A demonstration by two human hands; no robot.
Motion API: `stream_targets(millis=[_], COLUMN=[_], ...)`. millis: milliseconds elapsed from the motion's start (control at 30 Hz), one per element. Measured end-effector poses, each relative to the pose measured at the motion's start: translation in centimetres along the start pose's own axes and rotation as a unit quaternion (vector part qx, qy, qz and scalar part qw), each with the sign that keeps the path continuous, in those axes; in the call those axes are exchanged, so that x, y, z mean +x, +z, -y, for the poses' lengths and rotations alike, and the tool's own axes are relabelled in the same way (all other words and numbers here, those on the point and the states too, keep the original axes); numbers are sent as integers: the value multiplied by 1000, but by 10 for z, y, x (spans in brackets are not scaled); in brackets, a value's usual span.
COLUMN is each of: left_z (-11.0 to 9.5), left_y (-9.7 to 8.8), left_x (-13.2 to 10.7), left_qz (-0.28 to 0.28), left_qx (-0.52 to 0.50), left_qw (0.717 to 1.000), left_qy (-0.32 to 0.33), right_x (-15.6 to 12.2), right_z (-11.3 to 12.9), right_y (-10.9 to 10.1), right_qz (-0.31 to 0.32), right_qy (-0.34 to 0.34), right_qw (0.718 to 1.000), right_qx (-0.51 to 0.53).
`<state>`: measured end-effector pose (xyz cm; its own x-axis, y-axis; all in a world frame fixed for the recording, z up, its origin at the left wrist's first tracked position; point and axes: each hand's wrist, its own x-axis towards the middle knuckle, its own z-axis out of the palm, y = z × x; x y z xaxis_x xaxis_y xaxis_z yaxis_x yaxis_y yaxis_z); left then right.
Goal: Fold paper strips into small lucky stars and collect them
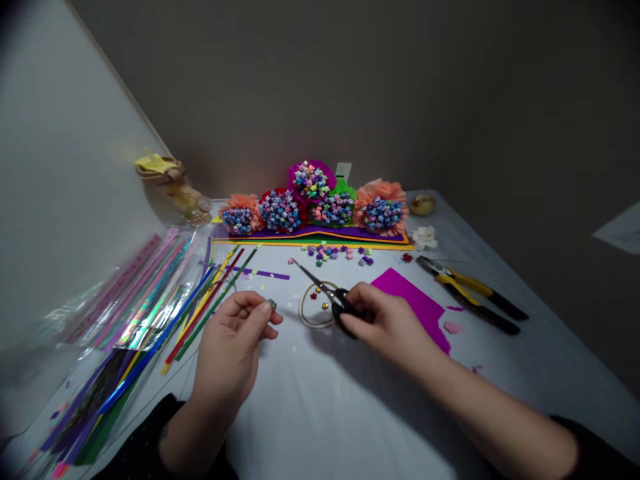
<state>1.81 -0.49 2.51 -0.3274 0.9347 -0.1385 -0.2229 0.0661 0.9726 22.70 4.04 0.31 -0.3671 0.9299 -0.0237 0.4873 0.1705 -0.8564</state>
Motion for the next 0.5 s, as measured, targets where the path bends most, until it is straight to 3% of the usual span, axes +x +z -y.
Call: stream_targets(millis=[67,133,233,367,467,500], left_z=[1,3,4,4,2,1], left_y=[0,0,1,5,9,10], left_x=[0,0,-2,-4,-5,-5], left_qz=[-3,-1,20,46,62,68], left_qx=[0,10,27,10,-7,-12], left_qw=[1000,1000,999,998,997,996], left_qy=[4,6,-4,-35,-53,-59], right_x=[5,12,21,20,7,2], right_z=[-7,-18,-33,-24,10,24], right_y=[-11,-24,-42,-59,-55,-50], right_qz=[-57,-110,-120,-101,-95,-65], right_qy=[-2,-9,-2,-21,-66,-76], right_qw=[992,966,932,938,966,976], right_qx=[-111,-234,-342,-331,-232,-192])
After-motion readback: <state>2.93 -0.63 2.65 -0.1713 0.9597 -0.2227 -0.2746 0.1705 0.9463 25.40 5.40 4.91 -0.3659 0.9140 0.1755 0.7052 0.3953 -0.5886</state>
